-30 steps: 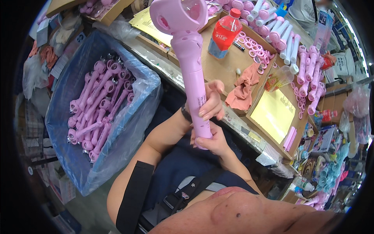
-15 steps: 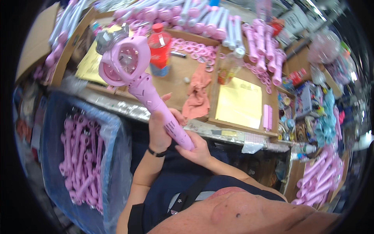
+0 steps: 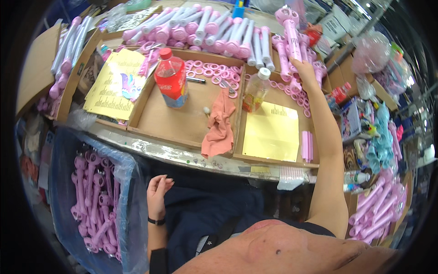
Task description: The person assembles pink light sticks by inserting a small metal piece into the head, wiping the surface with a cloth, and attaching a silver crown-shaped accessory. The person handles the light sticks one at a time, repeating the same sequence of actions.
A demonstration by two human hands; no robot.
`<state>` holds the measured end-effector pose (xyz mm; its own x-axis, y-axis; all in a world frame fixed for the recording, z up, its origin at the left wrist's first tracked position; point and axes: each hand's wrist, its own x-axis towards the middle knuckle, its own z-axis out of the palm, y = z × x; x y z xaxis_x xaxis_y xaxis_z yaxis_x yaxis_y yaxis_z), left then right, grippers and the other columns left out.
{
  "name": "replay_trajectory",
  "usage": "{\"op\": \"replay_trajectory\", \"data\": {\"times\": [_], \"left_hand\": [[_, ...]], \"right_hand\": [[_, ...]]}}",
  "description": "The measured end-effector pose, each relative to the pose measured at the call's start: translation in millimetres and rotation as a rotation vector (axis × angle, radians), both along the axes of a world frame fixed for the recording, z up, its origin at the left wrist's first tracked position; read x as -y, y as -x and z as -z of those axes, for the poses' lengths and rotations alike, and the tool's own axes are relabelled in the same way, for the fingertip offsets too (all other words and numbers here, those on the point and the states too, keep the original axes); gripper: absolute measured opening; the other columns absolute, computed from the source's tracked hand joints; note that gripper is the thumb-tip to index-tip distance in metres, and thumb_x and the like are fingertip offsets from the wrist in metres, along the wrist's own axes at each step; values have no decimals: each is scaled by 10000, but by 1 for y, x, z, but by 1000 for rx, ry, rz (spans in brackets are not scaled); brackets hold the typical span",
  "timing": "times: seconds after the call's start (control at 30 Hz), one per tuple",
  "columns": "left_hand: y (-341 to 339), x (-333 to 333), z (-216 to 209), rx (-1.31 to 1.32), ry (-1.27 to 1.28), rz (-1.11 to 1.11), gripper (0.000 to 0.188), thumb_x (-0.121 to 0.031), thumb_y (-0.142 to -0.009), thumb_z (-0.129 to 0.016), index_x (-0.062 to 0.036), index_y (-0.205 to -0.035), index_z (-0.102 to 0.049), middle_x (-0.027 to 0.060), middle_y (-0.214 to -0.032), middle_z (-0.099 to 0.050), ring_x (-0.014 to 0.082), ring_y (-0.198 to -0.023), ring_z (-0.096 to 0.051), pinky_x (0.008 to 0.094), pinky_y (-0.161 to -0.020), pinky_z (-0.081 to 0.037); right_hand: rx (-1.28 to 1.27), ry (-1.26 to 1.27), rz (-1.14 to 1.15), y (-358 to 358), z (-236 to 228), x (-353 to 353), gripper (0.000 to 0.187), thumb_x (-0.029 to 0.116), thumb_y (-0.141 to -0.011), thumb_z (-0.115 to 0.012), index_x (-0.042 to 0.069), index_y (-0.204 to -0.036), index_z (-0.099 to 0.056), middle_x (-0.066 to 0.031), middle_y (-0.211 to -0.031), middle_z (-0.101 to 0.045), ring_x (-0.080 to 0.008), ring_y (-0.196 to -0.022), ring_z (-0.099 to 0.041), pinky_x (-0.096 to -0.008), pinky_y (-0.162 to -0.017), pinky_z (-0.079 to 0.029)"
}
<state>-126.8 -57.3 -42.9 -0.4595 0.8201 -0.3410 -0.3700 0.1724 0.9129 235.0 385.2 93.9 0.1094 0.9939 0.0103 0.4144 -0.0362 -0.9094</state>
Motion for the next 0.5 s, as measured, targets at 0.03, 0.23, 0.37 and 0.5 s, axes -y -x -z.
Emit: {"op": "replay_trajectory", "data": {"times": [0.03, 0.23, 0.37, 0.5], "left_hand": [[2, 10, 3, -7, 60, -51, 187, -164, -972, -536, -20, -1083, -579, 86, -971, -663, 143, -874, -643, 268, -822, -515], [15, 73, -6, -9, 156, -203, 221, -200, -966, -546, -30, -1105, -570, 79, -958, -658, 149, -868, -642, 274, -806, -518], [46, 127, -20, 9, -43, -394, 223, -239, -982, -512, -41, -1067, -571, 58, -945, -632, 149, -846, -608, 290, -770, -486], [104, 173, -19, -14, -72, -613, 262, -267, -986, -506, -40, -1108, -553, 57, -967, -636, 139, -860, -624, 285, -788, -517]], "right_hand": [[-104, 13, -81, 0, 5, -19, 325, 388, -811, -696, 85, -894, -616, -22, -671, -591, -107, -540, -589, -235, -362, -262], [-261, -14, -50, 30, 61, -94, 356, 350, -722, -737, 27, -857, -674, -69, -778, -599, -162, -617, -513, -271, -501, -407], [-298, 188, -126, 21, 79, -114, 540, 331, -762, -710, -38, -1138, -590, -152, -966, -629, -283, -803, -631, -413, -665, -535], [-372, 264, -104, -6, 91, -152, 379, 344, -781, -703, 7, -926, -606, -97, -823, -610, -280, -739, -629, -421, -639, -549]]}}
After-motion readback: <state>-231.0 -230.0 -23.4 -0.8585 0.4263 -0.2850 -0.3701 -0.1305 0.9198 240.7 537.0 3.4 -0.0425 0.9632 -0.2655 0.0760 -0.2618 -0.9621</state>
